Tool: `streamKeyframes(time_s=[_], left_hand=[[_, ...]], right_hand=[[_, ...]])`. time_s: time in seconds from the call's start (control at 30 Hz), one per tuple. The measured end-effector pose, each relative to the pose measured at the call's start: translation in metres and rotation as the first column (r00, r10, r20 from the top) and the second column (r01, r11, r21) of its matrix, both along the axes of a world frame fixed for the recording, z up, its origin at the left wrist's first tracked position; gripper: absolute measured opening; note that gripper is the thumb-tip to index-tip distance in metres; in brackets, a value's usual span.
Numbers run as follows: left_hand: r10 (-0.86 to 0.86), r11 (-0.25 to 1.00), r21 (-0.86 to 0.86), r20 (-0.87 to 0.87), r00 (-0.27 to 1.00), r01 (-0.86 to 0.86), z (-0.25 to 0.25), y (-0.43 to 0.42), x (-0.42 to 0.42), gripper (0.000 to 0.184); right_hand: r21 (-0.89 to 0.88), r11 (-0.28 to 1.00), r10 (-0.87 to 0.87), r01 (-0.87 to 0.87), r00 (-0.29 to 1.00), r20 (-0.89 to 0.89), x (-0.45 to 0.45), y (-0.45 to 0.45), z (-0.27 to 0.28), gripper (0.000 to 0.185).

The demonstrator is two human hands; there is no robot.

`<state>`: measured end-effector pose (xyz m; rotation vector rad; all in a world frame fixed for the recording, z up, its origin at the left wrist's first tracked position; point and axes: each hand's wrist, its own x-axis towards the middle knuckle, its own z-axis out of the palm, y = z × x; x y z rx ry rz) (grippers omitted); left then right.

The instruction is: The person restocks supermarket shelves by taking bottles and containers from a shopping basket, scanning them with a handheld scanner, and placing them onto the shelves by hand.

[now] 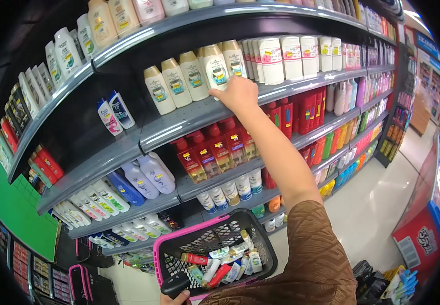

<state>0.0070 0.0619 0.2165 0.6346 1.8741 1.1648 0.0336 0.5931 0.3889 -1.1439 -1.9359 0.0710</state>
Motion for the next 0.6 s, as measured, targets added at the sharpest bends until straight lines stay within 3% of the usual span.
streamKeyframes(time_s=[0.17,0.23,0.27,0.4,0.5,0.53,0.6], left_hand=[[-0.046,0.992,-0.124,-0.085,0.995,0.035,0.011,0.014,0.002,0.035],[-0.145,0.942,-0.317,-0.082,0.986,0.113,0.013,0.019,-0.003,0.023],[0.0,1.0,0.014,0.019,1.0,0.0,-0.024,0.008,-0.003,0.016],[0.104,0.99,0.078,0.184,0.978,-0.12,-0.04,0.006,-0.003,0.022],[0.095,0.988,0.102,0.203,0.975,-0.118,-0.042,0.006,-0.002,0.028],[0.096,0.972,0.196,0.158,0.983,-0.127,-0.043,0.009,0.001,0.035],[0.092,0.985,0.132,0.158,0.983,-0.114,-0.041,0.008,-0.002,0.038]], right_hand=[[-0.017,0.999,0.028,-0.027,0.997,0.073,-0.006,0.01,0.004,0.062],[-0.029,0.999,0.032,-0.03,0.997,0.077,-0.01,0.019,0.001,0.063],[-0.041,0.999,0.038,-0.035,0.995,0.093,-0.009,0.019,0.002,0.064],[-0.089,0.995,0.066,-0.05,0.981,0.184,-0.011,0.023,0.01,0.066],[-0.149,0.988,0.068,-0.04,0.98,0.184,-0.007,0.02,0.017,0.068],[-0.146,0.988,0.068,-0.042,0.981,0.181,-0.007,0.019,0.018,0.068],[-0.156,0.988,0.045,-0.015,0.98,0.193,-0.008,0.017,0.021,0.07]])
